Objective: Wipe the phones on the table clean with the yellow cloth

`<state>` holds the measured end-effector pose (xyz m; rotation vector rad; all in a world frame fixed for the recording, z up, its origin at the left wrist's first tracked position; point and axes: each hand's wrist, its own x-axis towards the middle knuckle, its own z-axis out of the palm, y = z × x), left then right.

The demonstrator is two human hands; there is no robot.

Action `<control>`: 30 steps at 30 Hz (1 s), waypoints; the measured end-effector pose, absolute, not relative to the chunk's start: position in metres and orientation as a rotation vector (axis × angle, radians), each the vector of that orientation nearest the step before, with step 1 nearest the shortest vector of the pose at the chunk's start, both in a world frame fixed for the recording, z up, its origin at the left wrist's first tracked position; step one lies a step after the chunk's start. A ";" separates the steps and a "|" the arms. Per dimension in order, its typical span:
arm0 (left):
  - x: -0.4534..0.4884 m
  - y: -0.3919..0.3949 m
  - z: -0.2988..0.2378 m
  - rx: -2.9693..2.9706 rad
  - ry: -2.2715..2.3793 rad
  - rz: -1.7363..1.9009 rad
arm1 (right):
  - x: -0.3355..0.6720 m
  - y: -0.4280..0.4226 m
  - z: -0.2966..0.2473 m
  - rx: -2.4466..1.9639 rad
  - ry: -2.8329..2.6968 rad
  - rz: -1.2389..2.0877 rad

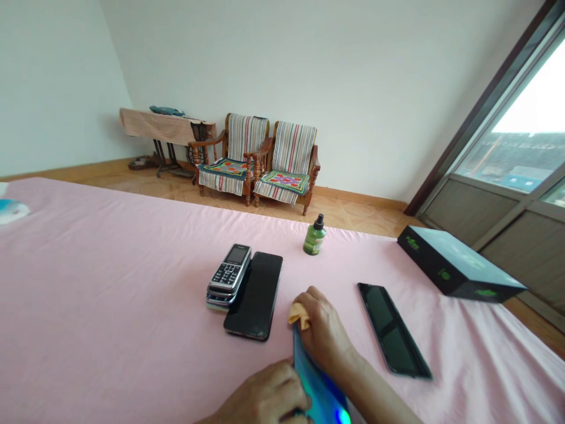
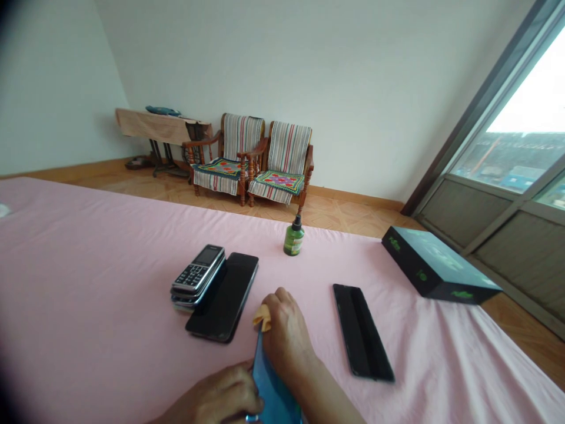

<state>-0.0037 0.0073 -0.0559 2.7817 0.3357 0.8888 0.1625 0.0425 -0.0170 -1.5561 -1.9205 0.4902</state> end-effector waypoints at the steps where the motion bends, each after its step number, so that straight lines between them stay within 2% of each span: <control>1: -0.003 0.009 -0.060 2.782 0.335 0.901 | 0.163 0.043 -0.017 -1.558 -1.915 0.477; 4: 0.000 0.013 -0.072 2.751 0.236 1.070 | 0.163 0.044 -0.017 -1.561 -1.903 0.479; 10: -0.002 0.011 -0.062 2.784 0.289 0.936 | 0.163 0.045 -0.017 -1.567 -1.902 0.462; 14: 0.000 0.013 -0.064 2.747 0.139 1.169 | 0.164 0.045 -0.017 -1.552 -1.925 0.462; 20: -0.001 0.012 -0.063 2.782 0.187 1.002 | 0.165 0.046 -0.017 -1.527 -1.926 0.453; 25: -0.004 0.007 -0.042 2.787 0.186 1.010 | 0.170 0.030 -0.019 -1.473 -1.937 0.502; 28: -0.006 0.004 -0.028 2.746 0.329 0.836 | 0.176 0.014 -0.018 -1.443 -1.920 0.531; 30: -0.008 0.002 -0.021 2.718 0.287 0.854 | 0.181 0.000 -0.017 -1.423 -1.917 0.557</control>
